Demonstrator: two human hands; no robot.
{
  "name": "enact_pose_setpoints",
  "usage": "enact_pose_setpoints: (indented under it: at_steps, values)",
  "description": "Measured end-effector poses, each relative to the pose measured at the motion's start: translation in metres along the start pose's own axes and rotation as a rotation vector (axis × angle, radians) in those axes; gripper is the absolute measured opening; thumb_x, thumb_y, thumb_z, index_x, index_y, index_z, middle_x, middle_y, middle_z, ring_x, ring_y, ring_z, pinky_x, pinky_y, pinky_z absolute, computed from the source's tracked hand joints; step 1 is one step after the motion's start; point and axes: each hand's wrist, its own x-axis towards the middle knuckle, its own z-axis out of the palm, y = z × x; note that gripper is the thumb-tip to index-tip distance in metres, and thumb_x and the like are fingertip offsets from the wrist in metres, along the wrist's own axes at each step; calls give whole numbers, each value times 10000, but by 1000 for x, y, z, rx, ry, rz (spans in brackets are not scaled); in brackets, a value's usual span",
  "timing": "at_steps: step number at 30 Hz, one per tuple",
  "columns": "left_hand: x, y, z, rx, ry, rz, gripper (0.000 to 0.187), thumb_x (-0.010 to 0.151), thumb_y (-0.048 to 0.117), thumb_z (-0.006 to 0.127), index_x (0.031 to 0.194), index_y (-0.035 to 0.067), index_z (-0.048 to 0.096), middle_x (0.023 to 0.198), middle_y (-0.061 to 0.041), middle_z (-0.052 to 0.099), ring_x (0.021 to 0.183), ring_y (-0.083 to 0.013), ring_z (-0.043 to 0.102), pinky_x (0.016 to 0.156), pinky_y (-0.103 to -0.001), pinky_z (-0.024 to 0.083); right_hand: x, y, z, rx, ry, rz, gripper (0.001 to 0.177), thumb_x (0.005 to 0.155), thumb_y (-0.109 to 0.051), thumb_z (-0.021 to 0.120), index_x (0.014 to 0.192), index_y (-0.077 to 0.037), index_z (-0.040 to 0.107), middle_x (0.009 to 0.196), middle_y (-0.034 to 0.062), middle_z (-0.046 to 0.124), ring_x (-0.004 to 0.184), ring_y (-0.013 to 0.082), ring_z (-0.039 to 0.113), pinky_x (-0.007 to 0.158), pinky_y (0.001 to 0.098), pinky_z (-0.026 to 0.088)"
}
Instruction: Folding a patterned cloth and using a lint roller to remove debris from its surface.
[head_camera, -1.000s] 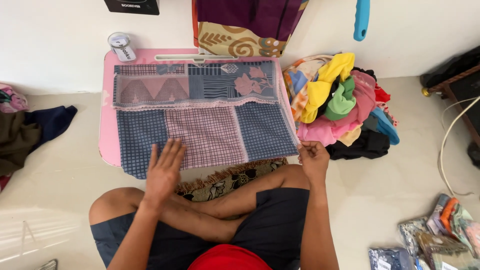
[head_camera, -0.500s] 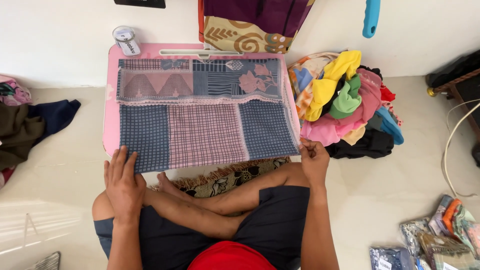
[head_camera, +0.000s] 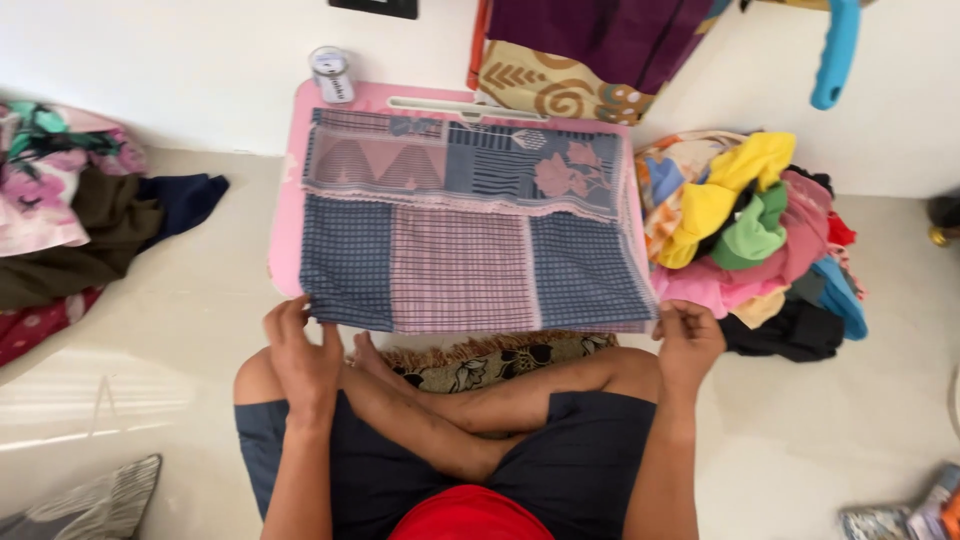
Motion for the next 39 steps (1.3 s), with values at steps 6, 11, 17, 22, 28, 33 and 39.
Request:
enact_pose_setpoints:
  at_steps: [6,11,17,22,28,33,39]
  values:
    - [-11,-35,28,-680,203,-414,315,985,-93,404,1260,-19,538,1142,-185,548,927,-314,709,716,-385,650,19,-13,1,202,96,115,119,987,45,749,1047,-38,689,768,127,637,524,162,630,492,273,551]
    - [-11,-22,11,-475,178,-349,266,986,-136,457,1200,-44,585,1070,-210,605,875,-336,721,678,-403,642,16,-23,3,131,64,102,124,1009,53,737,1062,-43,679,787,116,637,539,142,610,509,261,541]
    - [-5,-6,1,-510,151,-427,272,988,-103,483,1228,-9,570,1136,-182,569,976,-303,662,724,-420,644,-12,-45,23,-109,-138,-179,223,934,65,795,1116,-33,712,930,103,658,748,163,612,740,288,523]
    - [-4,-1,3,-668,75,-518,247,1009,-76,485,1245,-24,535,1136,-175,519,988,-270,639,789,-442,666,-37,-92,54,-263,-504,-555,525,785,-112,895,1256,-1,690,1236,238,683,1159,443,630,1023,550,466]
    - [12,5,3,-1074,83,-1071,524,1085,305,418,1511,11,335,1453,-272,376,1332,-521,444,1003,-711,552,-49,-57,59,-574,-716,-549,793,745,-262,898,1448,-52,596,1560,206,484,1417,448,417,1207,620,208]
    - [0,-14,15,-561,120,-595,319,934,-107,498,1230,0,553,1082,-221,613,996,-337,696,750,-454,645,-42,-55,59,-540,-716,-550,695,815,-254,851,1445,-81,615,1537,183,523,1393,454,452,1181,645,253]
    - [3,-7,-2,-782,202,-656,396,944,-139,351,1252,-29,573,1028,-243,653,896,-259,696,727,-405,647,-28,-37,47,-558,-774,-532,707,787,-337,866,1423,-133,636,1558,106,520,1431,392,449,1208,600,281]
